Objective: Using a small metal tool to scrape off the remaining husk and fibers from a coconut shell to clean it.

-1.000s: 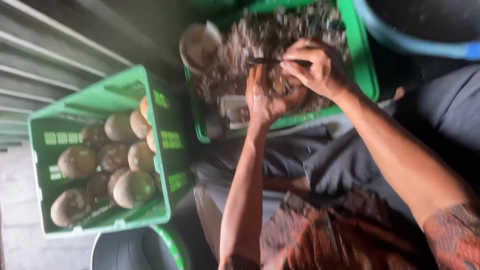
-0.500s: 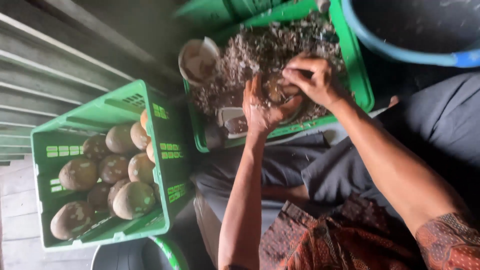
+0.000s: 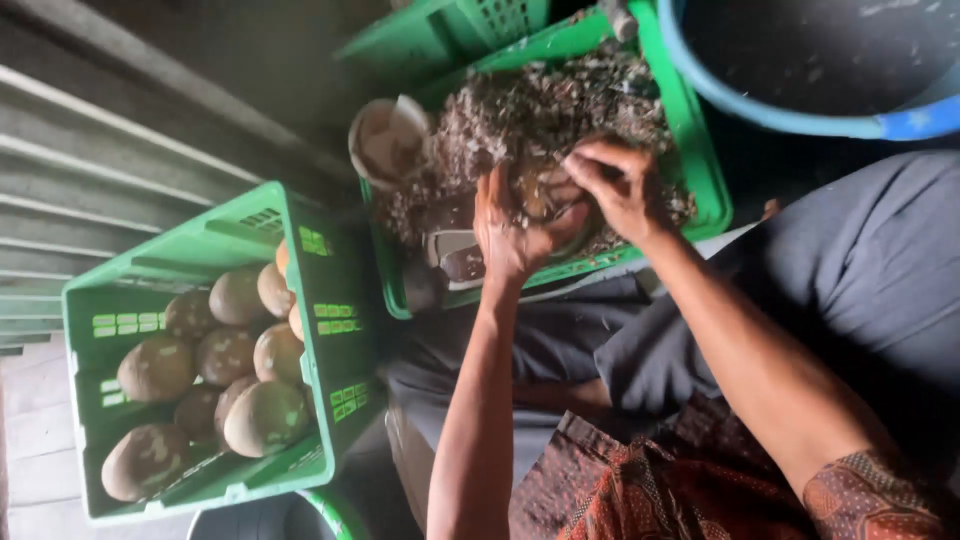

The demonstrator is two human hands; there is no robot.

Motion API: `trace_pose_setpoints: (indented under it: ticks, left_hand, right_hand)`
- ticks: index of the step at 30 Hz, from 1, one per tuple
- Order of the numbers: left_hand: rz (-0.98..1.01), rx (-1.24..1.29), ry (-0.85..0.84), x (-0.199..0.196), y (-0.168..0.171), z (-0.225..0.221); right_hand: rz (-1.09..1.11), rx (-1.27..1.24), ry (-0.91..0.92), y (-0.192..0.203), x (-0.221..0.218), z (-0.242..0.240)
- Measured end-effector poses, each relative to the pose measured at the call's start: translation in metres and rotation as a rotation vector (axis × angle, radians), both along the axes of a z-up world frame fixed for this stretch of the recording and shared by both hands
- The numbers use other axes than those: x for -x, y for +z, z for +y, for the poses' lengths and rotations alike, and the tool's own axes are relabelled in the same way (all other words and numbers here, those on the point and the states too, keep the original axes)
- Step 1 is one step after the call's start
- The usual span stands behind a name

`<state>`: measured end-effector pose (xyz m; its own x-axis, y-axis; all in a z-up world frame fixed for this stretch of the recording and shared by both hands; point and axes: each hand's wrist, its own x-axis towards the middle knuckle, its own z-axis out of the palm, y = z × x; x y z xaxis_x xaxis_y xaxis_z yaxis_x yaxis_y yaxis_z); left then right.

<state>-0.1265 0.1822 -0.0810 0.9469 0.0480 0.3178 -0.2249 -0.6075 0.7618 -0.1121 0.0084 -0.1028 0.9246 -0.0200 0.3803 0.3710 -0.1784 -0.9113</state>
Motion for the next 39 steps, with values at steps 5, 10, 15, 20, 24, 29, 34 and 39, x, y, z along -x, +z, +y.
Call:
trace_pose_setpoints:
  ticks: [5, 10, 15, 20, 24, 29, 34, 39]
  left_hand:
    - [-0.014, -0.034, 0.010, 0.003, -0.013, 0.003]
    - [0.045, -0.146, -0.011, 0.017, 0.002, 0.008]
    - [0.210, -0.190, -0.049, 0.008, 0.018, 0.001]
    - [0.185, -0.217, -0.044, 0.009, 0.005, 0.004]
    - [0.041, -0.305, 0.002, 0.006, -0.008, 0.000]
    - [-0.118, -0.253, -0.057, 0.006, -0.017, 0.003]
    - [0.155, -0.077, -0.039, 0.003, -0.029, 0.003]
    - [0.053, -0.094, -0.006, 0.011, -0.016, 0.002]
  right_hand:
    - [0.229, -0.069, -0.155, -0.056, 0.012, 0.011]
    - [0.255, -0.377, -0.240, -0.098, 0.011, 0.025]
    - [0.152, -0.272, -0.134, -0.103, -0.018, 0.012]
    - [-0.157, 0.209, 0.039, 0.014, 0.009, 0.005]
    - [-0.248, 0.392, 0.272, 0.032, -0.030, 0.008]
    - [-0.464, 0.516, 0.241, 0.056, -0.016, 0.014]
    - [-0.263, 0.336, 0.299, 0.044, -0.020, 0.011]
    - [-0.146, 0.228, 0.253, 0.018, -0.033, -0.008]
